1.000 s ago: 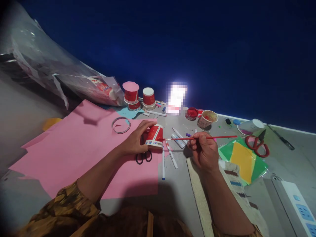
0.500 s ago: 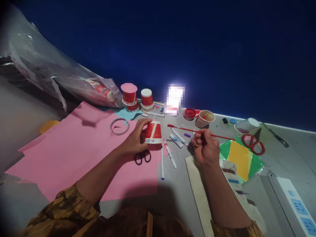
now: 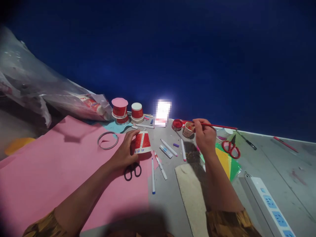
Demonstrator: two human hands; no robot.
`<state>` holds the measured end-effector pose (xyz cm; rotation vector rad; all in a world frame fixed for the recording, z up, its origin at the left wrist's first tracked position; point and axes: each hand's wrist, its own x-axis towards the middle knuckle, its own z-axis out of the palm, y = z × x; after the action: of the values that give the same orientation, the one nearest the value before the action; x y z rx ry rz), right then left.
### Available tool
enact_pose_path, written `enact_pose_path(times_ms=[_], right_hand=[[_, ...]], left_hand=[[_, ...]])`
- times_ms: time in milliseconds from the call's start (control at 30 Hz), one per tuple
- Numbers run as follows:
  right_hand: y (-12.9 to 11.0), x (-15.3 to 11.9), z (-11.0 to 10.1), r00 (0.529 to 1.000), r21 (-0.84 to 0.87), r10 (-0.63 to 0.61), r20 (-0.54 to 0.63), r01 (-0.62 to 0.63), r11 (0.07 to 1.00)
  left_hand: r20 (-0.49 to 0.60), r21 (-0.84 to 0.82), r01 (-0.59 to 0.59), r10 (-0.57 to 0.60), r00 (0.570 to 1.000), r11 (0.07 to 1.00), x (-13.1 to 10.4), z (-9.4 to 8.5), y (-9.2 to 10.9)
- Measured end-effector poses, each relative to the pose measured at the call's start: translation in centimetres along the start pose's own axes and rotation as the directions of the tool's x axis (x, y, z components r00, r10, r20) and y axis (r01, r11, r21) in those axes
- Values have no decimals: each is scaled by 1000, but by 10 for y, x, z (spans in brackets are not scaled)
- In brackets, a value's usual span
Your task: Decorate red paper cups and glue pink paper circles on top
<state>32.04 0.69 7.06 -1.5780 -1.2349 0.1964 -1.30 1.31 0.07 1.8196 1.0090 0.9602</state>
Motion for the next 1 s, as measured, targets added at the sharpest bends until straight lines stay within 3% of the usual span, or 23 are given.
enact_pose_path(times_ms=[67,133,433,667,833,933,1000], right_hand=[[2,12,9,997,-243,-65,41,73,967],[5,24,18,993,-341,-81,83,105,934],[4,84,41,953,-506,23,303,140,851],[12,103,69,921,-512,95,377,122,850],[13,96,53,954,-493,51,295,106,864],[10,65,34,964,-501,12,264,126,856],[7,33,25,938,-496,9,347,175,850]], left_hand=[[-11,-8,8,-8,1000,1000,0,0,-1],[-21,-1,7,-7,1000,1000,0,0,-3],[-53,-55,39,-42,998,998,0,2,-2],[-78,-47,23,-27,997,999,1,2,-7],[-81,-46,44,-48,996,998,1,2,-6],[-84,-36,74,-77,994,997,0,3,-5],[-98,-29,80,-82,992,996,1,5,-6]])
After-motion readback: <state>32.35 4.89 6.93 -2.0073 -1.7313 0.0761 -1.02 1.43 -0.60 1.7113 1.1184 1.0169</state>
